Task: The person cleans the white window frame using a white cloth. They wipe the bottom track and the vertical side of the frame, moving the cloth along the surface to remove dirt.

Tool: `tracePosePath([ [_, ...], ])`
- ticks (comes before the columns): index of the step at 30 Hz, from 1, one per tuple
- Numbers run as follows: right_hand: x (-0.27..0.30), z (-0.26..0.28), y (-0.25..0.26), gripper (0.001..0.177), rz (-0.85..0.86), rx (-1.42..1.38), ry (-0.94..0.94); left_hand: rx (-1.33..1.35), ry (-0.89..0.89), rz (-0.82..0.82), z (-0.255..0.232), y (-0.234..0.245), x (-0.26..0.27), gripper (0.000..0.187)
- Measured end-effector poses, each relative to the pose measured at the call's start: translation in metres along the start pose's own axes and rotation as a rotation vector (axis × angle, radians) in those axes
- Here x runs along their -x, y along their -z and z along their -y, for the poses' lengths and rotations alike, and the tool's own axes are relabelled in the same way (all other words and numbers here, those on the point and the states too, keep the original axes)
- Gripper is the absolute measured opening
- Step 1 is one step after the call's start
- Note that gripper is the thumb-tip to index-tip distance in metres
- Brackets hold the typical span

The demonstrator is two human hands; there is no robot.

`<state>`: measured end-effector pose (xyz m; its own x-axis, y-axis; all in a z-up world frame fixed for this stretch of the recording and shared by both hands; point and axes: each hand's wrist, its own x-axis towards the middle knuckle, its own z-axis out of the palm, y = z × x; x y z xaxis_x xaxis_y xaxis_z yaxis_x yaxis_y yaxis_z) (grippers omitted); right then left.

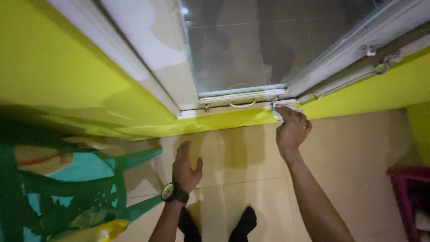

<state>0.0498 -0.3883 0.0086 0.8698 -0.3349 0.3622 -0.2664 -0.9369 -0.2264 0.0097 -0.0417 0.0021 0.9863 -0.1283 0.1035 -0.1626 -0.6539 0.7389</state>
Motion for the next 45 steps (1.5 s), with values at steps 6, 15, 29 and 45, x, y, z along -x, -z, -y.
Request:
tracePosePath([
  [6,0.004,-0.032,0.016,0.059,-0.001,-0.189,-0.122,0.033,0.113,0.091,-0.021,-0.015,-0.011,0.064],
  [15,-0.006,-0.025,-0.012,0.034,-0.146,-0.885,-0.147,-0.054,-0.104,0.023,-0.036,-0.041,-0.031,0.069],
  [29,-0.020,-0.010,-0.002,0.038,-0.121,-0.814,-0.287,0.009,-0.063,0.040,-0.072,-0.045,-0.053,0.065],
  [45,-0.031,0.015,0.037,0.063,-0.210,-0.612,0.102,0.044,-0.031,0.048,-0.108,-0.052,-0.035,0.071],
])
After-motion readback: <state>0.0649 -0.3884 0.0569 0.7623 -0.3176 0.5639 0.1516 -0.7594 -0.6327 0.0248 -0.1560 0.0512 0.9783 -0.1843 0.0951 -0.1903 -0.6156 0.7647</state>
